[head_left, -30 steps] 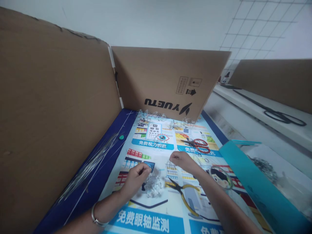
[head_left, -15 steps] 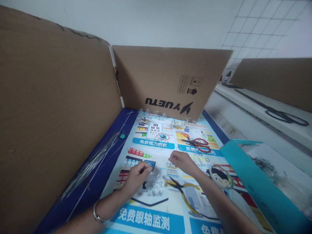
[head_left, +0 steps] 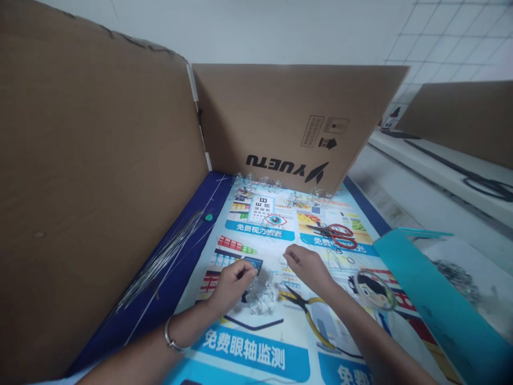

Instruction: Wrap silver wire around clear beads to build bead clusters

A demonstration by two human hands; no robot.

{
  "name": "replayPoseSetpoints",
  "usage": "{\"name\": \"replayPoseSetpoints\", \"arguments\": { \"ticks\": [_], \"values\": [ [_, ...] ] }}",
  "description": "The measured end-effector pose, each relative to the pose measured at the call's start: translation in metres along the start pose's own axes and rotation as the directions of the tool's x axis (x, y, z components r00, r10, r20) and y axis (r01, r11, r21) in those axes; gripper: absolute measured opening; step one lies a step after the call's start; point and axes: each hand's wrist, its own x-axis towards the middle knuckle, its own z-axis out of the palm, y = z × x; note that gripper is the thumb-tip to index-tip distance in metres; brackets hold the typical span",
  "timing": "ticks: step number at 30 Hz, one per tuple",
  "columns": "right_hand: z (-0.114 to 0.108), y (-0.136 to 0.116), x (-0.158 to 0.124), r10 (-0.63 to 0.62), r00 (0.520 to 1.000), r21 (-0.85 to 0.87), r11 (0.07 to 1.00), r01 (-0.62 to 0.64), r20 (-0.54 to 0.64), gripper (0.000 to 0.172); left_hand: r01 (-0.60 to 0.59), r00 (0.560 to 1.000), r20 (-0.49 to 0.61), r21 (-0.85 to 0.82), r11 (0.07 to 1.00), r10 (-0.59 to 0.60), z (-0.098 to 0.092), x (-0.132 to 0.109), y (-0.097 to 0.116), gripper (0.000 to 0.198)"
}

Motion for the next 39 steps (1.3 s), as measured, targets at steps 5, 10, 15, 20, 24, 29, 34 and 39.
{"name": "replayPoseSetpoints", "arguments": {
  "ticks": [5,10,15,20,24,29,34,39],
  "values": [
    [0.006,-0.012,-0.011,-0.104,0.993,0.016,0.994,0.105,-0.057,0.017,0.002,1.0,0.001,0.009,1.0,-0.002,-0.001,0.0,0.002,0.022],
    [0.01,-0.021,-0.028,-0.175,0.967,0.031,0.983,0.183,-0.185,0.02,-0.005,1.0,-0.011,0.019,1.0,0.005,0.0,-0.001,0.002,0.022],
    [0.011,-0.027,-0.048,-0.196,0.936,0.028,0.977,0.213,-0.292,0.018,0.013,1.0,-0.009,0.039,0.999,-0.013,0.002,-0.004,0.0,0.022],
    [0.012,-0.029,-0.058,-0.16,0.924,0.019,0.984,0.177,-0.348,0.016,0.027,1.0,0.005,0.011,1.0,-0.027,0.004,-0.008,0.004,0.024],
    [0.017,-0.026,-0.054,-0.118,0.928,0.021,0.991,0.134,-0.354,0.017,0.025,0.999,0.041,-0.011,1.0,-0.024,0.006,-0.011,0.006,0.024],
    [0.026,-0.025,-0.044,-0.161,0.931,0.038,0.982,0.183,-0.327,0.017,0.013,0.998,0.057,-0.009,1.0,-0.013,0.005,-0.012,0.007,0.024],
    [0.031,-0.02,-0.042,-0.198,0.917,0.051,0.972,0.229,-0.347,0.017,0.061,0.997,0.061,-0.068,0.996,-0.057,0.005,-0.011,0.009,0.026],
    [0.036,-0.008,-0.051,-0.167,0.91,0.077,0.975,0.211,-0.381,0.012,0.159,0.987,0.035,-0.126,0.979,-0.156,0.007,-0.011,0.007,0.026]
  ]
}}
